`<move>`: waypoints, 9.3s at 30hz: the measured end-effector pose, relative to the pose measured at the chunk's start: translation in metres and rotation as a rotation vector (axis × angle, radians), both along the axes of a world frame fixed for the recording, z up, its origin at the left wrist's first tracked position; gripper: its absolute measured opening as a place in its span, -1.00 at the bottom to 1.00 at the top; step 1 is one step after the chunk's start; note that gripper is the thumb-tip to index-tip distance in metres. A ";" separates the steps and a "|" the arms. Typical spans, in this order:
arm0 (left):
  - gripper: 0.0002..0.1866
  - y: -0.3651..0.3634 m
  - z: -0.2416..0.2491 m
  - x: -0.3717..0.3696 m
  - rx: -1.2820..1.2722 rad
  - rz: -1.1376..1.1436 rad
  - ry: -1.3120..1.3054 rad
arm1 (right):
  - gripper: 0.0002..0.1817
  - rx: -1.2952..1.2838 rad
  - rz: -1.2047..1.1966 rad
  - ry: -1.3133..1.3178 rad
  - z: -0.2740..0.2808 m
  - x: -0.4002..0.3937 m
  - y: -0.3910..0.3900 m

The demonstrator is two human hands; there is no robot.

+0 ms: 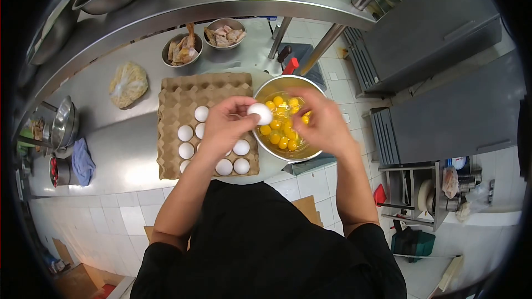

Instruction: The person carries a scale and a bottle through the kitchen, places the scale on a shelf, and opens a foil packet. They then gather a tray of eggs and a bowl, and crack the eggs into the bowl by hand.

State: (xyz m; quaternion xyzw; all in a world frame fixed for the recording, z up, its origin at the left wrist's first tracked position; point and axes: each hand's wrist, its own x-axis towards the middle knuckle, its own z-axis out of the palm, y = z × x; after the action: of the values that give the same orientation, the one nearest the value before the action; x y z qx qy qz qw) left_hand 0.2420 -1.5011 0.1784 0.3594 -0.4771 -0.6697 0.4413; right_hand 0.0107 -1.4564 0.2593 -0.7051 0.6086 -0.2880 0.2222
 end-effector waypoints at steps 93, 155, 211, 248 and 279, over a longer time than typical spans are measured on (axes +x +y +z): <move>-0.61 -0.014 -0.045 0.071 -0.496 0.395 -1.441 | -0.61 0.138 -0.284 -1.349 -0.062 -0.083 -0.069; -0.63 0.018 0.006 0.039 -0.506 -0.075 -0.838 | -0.58 0.231 -0.134 0.148 -0.074 -0.022 -0.034; -0.60 0.032 -0.005 0.034 -0.217 -0.045 -0.449 | -0.50 -0.750 -0.502 0.008 -0.032 -0.064 0.012; -0.60 -0.009 0.000 0.061 -0.667 -0.017 -0.957 | -0.40 0.105 -0.135 0.223 -0.087 -0.021 -0.025; -0.63 0.039 -0.009 0.070 -0.848 -0.295 -1.255 | -0.50 0.128 -0.384 -0.859 -0.081 -0.079 -0.120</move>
State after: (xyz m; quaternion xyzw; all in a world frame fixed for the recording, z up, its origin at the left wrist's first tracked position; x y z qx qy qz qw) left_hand 0.3118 -1.4624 0.1691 0.4046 -0.8968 -0.1523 0.0944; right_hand -0.0682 -1.5766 0.1786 -0.3816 0.5975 -0.5514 0.4397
